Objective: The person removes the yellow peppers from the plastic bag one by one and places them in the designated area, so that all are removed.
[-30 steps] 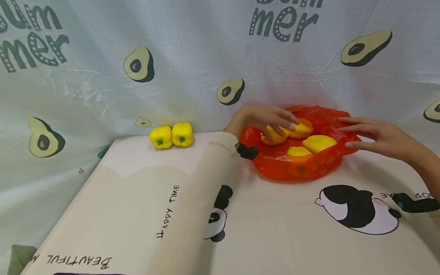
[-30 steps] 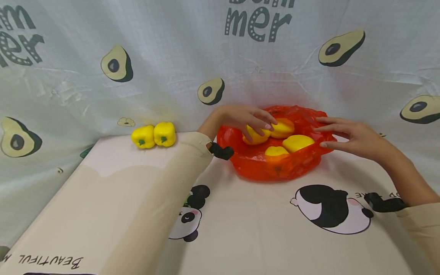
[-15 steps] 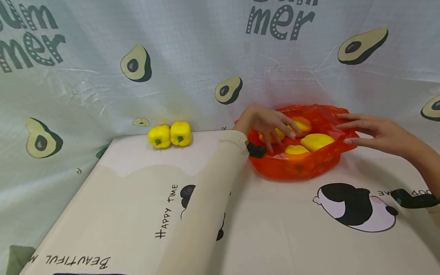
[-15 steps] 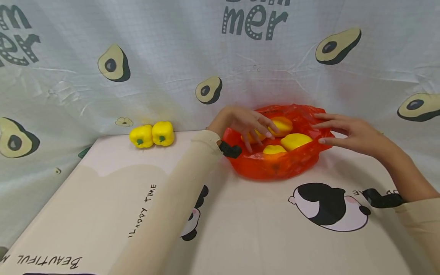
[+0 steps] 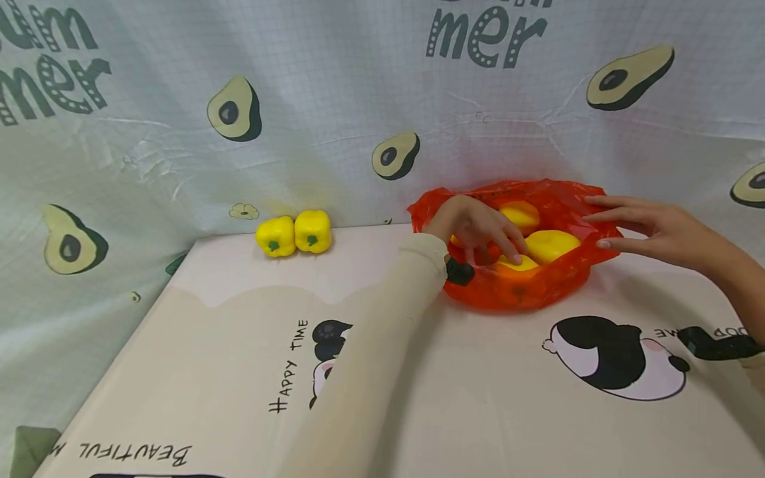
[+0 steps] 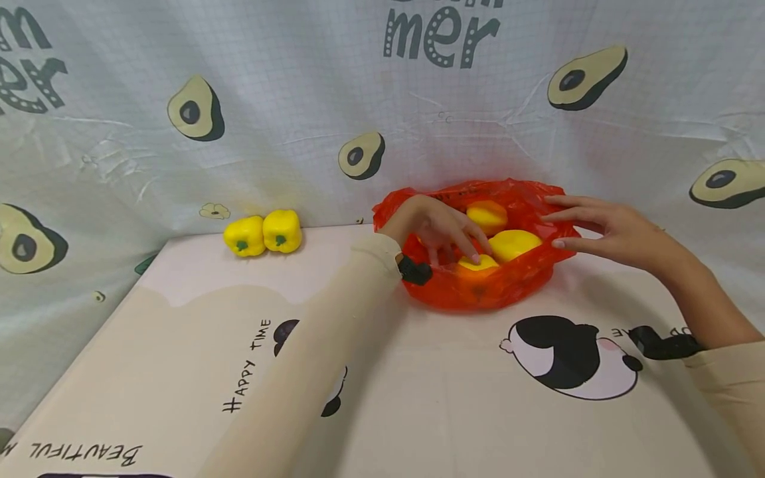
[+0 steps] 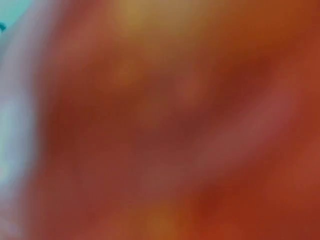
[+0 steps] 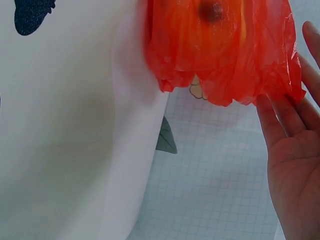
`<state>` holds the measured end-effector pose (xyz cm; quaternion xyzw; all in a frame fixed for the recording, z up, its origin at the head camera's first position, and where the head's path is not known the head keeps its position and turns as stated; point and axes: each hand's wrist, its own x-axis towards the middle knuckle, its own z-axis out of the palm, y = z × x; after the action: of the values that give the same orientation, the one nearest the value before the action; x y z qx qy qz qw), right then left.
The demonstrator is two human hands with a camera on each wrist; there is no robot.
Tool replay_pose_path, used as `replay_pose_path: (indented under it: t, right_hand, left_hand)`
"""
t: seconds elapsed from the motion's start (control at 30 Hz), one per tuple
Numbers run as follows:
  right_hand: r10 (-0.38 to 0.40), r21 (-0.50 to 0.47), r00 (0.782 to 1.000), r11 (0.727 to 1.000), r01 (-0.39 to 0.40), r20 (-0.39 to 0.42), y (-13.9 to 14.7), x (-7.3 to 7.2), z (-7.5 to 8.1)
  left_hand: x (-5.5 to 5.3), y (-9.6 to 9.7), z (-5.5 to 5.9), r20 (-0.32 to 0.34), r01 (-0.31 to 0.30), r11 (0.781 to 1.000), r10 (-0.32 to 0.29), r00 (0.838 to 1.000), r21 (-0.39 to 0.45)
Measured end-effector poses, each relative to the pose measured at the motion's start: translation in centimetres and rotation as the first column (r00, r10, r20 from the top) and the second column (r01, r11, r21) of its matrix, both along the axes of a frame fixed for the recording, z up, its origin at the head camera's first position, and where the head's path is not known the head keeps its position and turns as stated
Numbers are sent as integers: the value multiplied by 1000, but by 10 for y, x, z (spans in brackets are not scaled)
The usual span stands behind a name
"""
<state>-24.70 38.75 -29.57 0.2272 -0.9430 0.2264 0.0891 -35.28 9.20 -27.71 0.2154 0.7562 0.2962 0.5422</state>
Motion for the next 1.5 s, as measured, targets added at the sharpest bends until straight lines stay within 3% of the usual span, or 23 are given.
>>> replay_pose_path:
  t: [0.23,0.5,0.67,0.77,0.83,1.0,1.17,1.2,1.23,1.33,1.4,1.5]
  right_hand:
    - [34,-23,999,999,-34,-6,2,-2,-2]
    - [12,0,1000,1000,-12,-5,5,-1,-3]
    - [5,-4,1000,1000,-5,-9,4,1,-2]
    - [4,-10,1000,1000,-4,-9,4,2,-2]
    - [8,-13,1000,1000,-9,-8,4,3,-2]
    - [24,-11,1000,1000,-24,-17,5,3,-1]
    - [26,-20,1000,999,-26,16,3,3,0]
    - [27,-17,999,999,-27,20,2,3,0]
    - [25,-8,999,1000,-25,23,2,3,0]
    - [18,15,999,1000,-18,30,2,2,2]
    - [13,19,999,1000,-14,38,2,2,3]
    - [9,6,998,1000,-9,60,1,3,4]
  left_hand:
    - [4,12,-1,-5,-43,998,43,999,-49]
    - [6,9,1,26,58,998,-59,998,40]
    - [10,7,11,-33,87,995,-86,996,45]
    - [12,7,20,-132,142,990,-137,982,26]
    - [13,7,25,-211,175,985,-172,962,-3]
    - [14,9,33,-408,230,965,-261,875,-124]
    - [15,9,34,-540,281,932,-362,760,-229]
    - [15,8,34,-553,285,927,-374,744,-243]
    - [15,8,35,-561,289,923,-384,733,-254]
    - [16,9,36,-555,283,919,-392,734,-274]
    - [18,10,37,-560,288,909,-412,718,-300]
    - [21,13,39,-586,300,891,-451,673,-341]
